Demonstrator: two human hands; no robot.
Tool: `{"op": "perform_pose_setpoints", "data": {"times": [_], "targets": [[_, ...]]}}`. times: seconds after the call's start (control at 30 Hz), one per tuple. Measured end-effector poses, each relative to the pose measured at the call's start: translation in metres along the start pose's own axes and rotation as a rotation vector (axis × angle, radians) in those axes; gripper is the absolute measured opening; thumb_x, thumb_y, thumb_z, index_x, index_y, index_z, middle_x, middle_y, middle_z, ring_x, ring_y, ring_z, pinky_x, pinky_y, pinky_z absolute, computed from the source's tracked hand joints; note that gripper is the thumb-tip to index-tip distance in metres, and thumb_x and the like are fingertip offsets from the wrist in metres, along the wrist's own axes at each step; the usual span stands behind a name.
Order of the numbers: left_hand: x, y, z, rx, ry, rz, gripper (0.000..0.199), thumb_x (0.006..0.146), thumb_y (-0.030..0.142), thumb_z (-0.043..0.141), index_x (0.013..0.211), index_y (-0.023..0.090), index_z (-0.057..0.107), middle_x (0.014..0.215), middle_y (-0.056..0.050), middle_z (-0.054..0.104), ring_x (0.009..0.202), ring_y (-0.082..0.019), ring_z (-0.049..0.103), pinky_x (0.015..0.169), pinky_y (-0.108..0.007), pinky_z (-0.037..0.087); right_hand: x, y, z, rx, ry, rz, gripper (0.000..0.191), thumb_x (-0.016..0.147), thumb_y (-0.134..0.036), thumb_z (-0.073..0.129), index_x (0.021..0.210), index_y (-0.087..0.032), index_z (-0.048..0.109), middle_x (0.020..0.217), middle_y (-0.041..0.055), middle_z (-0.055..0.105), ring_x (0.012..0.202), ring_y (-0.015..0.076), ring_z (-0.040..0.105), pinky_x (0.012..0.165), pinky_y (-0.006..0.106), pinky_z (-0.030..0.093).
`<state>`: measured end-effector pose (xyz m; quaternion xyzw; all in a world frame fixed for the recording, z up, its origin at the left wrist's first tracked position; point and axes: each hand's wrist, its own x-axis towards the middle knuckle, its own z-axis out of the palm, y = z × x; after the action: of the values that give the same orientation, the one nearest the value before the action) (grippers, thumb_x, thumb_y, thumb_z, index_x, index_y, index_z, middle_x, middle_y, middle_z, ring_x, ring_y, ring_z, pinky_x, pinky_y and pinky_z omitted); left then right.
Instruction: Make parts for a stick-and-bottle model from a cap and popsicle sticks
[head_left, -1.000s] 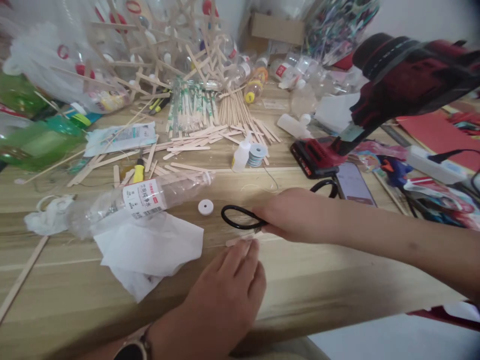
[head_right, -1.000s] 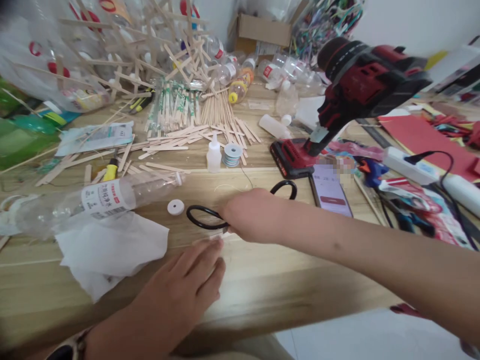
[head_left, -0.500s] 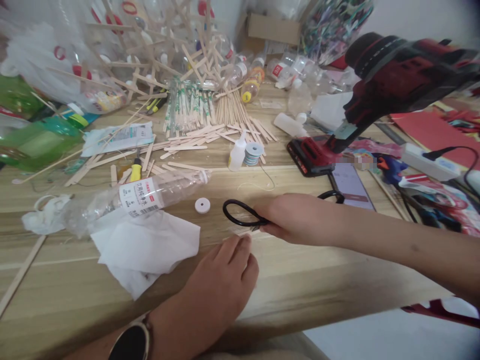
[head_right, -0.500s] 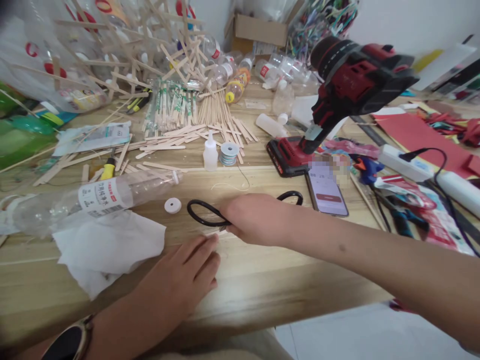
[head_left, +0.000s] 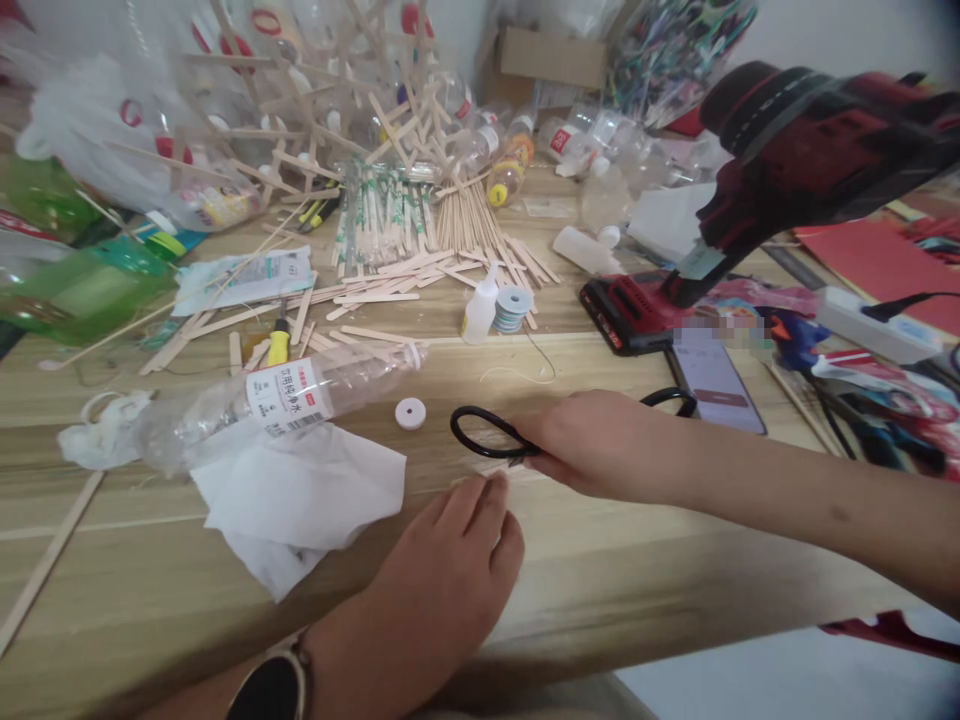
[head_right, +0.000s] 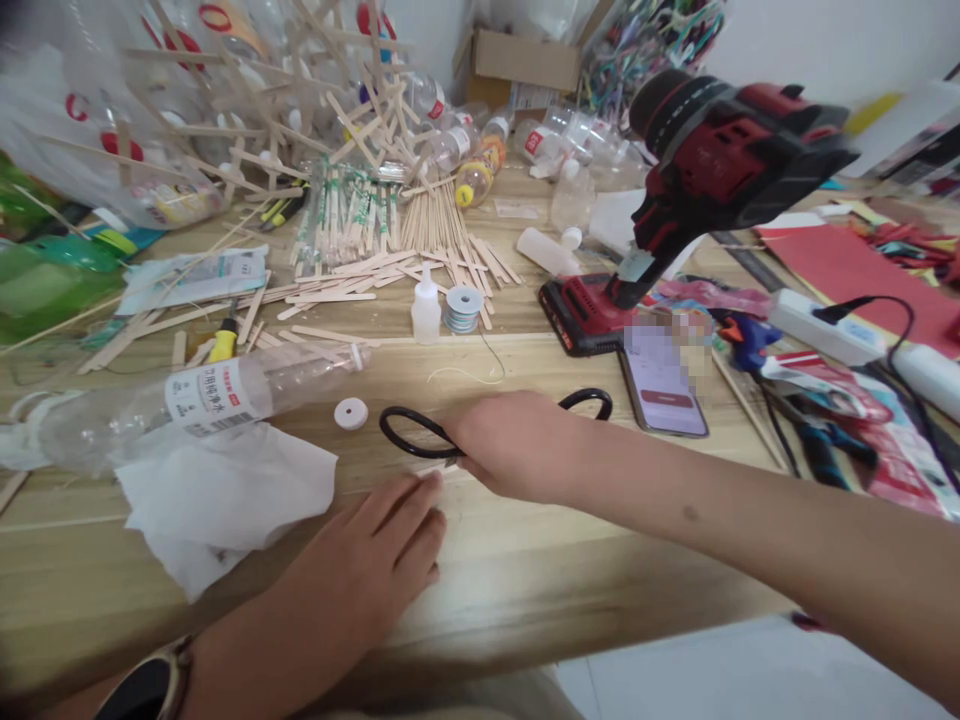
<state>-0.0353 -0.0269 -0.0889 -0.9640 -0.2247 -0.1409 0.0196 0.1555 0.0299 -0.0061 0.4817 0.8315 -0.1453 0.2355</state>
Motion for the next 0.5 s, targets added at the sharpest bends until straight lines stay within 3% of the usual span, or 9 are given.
{"op": "perform_pose_setpoints", "data": {"times": [0.17,0.27,0.5], "targets": [[-0.001,0.002,0.002,0.015,0.061,0.023,0.024,0.085,0.025,0.066,0.102,0.008,0.065,0.115,-0.018,0.071,0.099,-0.030,0.067,0.085,-0.040,0.051,0.005,-0.015,-0.006,-0.099,-0.035,0.011,0.023,0.079,-0.005,0.065,0.099,-0.016,0.066,0.079,0.0078,0.075,0.073,0.0275,0.072,0.049,0.028,0.033],[-0.002,0.004,-0.008,-0.014,0.094,0.110,0.015,0.087,0.022,0.062,0.096,0.010,0.066,0.107,-0.014,0.074,0.094,-0.027,0.067,0.086,-0.040,0.050,0.008,-0.029,-0.009,-0.131,-0.058,0.009,0.024,0.075,0.001,0.065,0.094,-0.014,0.066,0.074,0.0092,0.074,0.070,0.0268,0.071,0.050,0.028,0.036],[-0.001,0.004,-0.037,-0.175,0.023,0.234,0.008,0.085,0.013,0.059,0.088,0.012,0.067,0.078,-0.004,0.072,0.068,-0.019,0.061,0.058,-0.033,0.049,-0.001,-0.042,0.002,-0.100,-0.068,0.097,0.028,0.079,0.005,0.052,0.098,-0.012,0.064,0.080,0.0141,0.074,0.071,0.0279,0.073,0.047,0.028,0.035]]}}
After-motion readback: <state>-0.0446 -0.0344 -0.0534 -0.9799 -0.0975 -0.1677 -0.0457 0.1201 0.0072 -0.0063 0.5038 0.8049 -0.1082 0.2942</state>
